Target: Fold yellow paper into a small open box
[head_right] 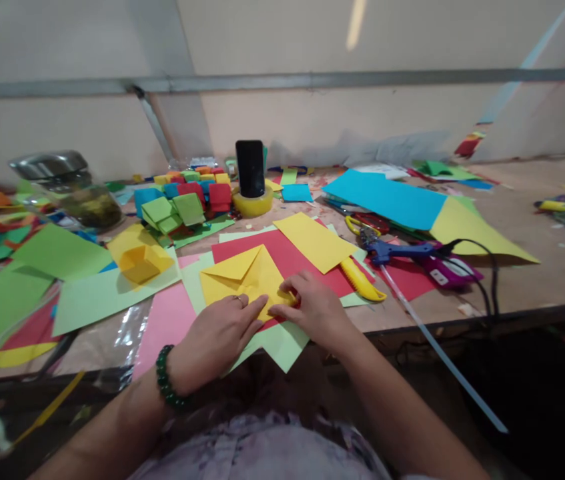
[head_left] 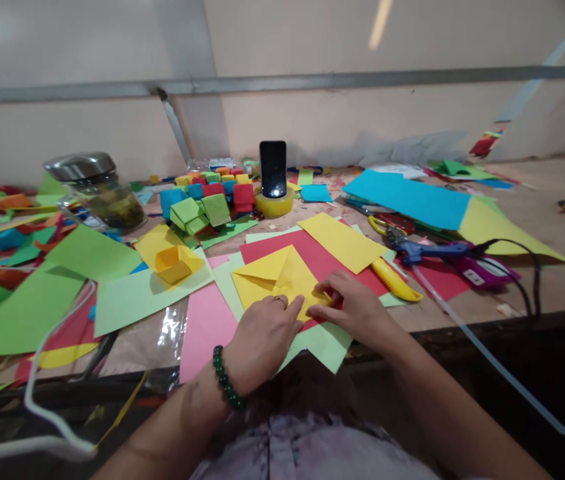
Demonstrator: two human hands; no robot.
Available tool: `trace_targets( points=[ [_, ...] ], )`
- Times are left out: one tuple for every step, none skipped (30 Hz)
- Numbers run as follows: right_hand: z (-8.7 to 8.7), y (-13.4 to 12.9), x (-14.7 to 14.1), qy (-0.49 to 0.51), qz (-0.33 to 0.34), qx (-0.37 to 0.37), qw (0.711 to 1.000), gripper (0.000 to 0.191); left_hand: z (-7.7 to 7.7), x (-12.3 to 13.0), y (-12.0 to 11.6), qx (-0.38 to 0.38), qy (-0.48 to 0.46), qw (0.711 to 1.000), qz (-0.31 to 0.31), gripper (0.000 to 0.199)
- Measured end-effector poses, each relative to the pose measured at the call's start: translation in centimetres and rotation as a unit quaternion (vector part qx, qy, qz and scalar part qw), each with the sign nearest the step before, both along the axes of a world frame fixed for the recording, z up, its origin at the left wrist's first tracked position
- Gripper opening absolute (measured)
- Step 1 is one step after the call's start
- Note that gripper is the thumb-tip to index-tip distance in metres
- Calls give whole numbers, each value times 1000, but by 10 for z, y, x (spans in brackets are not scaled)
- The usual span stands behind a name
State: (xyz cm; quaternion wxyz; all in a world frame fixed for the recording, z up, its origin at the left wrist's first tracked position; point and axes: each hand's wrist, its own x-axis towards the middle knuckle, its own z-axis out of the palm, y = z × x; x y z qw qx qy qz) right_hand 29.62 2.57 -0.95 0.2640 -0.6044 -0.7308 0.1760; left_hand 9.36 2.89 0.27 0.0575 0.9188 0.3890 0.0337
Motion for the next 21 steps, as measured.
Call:
trace_targets(
  points=[
    [2, -3, 3, 12, 8, 1, 1000, 34, 0, 0, 0, -2, 0, 1000, 0, 36],
    [3, -6, 5, 25, 14, 3, 1000, 41, 0, -1, 0, -4, 0, 1000, -1, 36],
    [3, -9, 8, 35, 20, 5, 999, 46, 1, -1, -1, -7, -2, 1000, -1, 36],
    [3, -12, 11, 39, 25, 10, 999, 47, 2, -1, -1, -8, -4, 1000, -1, 35],
    [3, -15, 14, 35, 35, 20, 999, 47, 3, -1, -1, -7, -5, 1000, -1, 35],
    [3, -17, 16, 24, 47, 33, 998, 45, 3, -1, -1, -6, -5, 1000, -1, 34],
    [2, -19, 18, 6, 63, 47, 997, 43, 3, -1, -1, -6, -5, 1000, -3, 34],
    [2, -20, 20, -16, 80, 59, 995, 39, 3, -1, 0, -6, -4, 1000, -5, 33],
    [2, -21, 21, -40, 95, 71, 992, 35, 3, 0, 0, -6, -3, 1000, -5, 33],
    [2, -22, 22, -64, 108, 82, 989, 32, 3, 0, 0, -7, -1, 1000, -6, 34],
    [3, -22, 23, -85, 119, 90, 985, 30, 2, -1, 1, -9, 0, 1000, -6, 34],
    [4, -22, 23, -104, 127, 97, 982, 29, 2, -1, 1, -10, 0, 1000, -4, 35],
    [5, -21, 23, -121, 135, 105, 978, 29, 2, -1, 1, -11, -1, 1000, -3, 36],
    [6, -21, 23, -136, 142, 112, 974, 29, 1, -1, 1, -12, -3, 1000, -1, 36],
    [6, -20, 22, -150, 147, 119, 970, 29, 1, -1, 1, -13, -4, 1000, -1, 37],
    [7, -20, 21, -163, 150, 125, 967, 27, 2, -1, 0, -13, -5, 1000, 0, 37],
    [7, -19, 20, -174, 152, 132, 964, 26, 2, -1, 0, -14, -6, 1000, 1, 37],
    [7, -18, 19, -182, 153, 139, 961, 25, 3, -1, 0, -16, -5, 1000, 2, 37],
    [7, -18, 19, -189, 155, 148, 958, 24, 3, -1, 0, -18, -3, 1000, 4, 36],
    [7, -18, 19, -194, 158, 156, 956, 24, 4, -1, 0, -21, -2, 1000, 5, 36],
    [6, -19, 19, -197, 161, 164, 953, 24, 4, -1, 0, -23, -2, 1000, 7, 37]
  ],
)
